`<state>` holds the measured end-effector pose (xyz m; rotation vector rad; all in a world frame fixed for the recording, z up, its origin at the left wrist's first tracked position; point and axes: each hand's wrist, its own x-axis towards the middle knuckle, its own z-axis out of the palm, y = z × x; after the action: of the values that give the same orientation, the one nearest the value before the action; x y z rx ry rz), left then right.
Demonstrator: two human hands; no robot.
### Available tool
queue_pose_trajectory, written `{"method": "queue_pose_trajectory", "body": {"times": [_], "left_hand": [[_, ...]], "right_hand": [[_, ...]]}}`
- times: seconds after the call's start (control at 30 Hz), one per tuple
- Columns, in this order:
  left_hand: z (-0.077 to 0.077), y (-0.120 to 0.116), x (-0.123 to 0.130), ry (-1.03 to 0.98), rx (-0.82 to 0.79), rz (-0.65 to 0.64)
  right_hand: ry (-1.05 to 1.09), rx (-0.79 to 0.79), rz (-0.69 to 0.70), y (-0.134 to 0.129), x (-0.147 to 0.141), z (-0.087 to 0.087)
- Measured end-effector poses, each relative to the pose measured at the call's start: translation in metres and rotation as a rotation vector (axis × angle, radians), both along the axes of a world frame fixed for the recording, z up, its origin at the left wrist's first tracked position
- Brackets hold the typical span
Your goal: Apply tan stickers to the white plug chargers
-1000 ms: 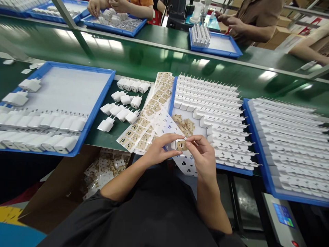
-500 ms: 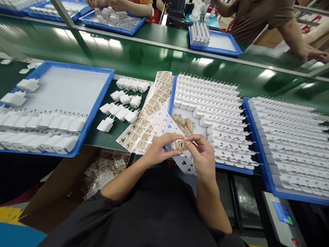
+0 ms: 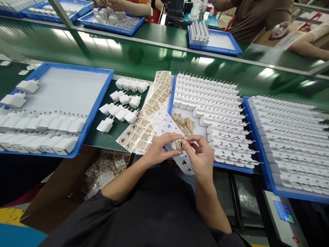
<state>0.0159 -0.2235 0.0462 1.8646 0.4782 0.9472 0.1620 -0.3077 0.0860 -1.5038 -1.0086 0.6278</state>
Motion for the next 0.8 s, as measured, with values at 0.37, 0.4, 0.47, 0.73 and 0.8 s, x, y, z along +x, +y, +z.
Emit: {"method": "queue_pose_trajectory", "body": {"times": [0.37, 0.4, 0.47, 0.73, 0.8], "left_hand": [[0.0, -0.001, 0.001, -0.032, 0.017, 0.01], [0.0, -0.001, 0.002, -0.033, 0.012, 0.016], [0.0, -0.001, 0.003, -0.021, 0.003, 0.026], [-0.002, -0.007, 0.004, -0.023, -0.086, 0.099], [-0.003, -0.009, 0.006, -0.041, -0.027, 0.134]], "right_hand": [[-0.36, 0.076, -0.082, 0.001, -0.006, 0.001], [-0.393, 0.082, -0.104, 0.001, -0.006, 0.001], [-0.348, 0.066, -0.132, 0.001, -0.003, 0.0], [0.238, -0.021, 0.077, 0.003, -0.001, -0.015], [0.291, -0.018, 0.053, 0.005, -0.007, -0.019]]}}
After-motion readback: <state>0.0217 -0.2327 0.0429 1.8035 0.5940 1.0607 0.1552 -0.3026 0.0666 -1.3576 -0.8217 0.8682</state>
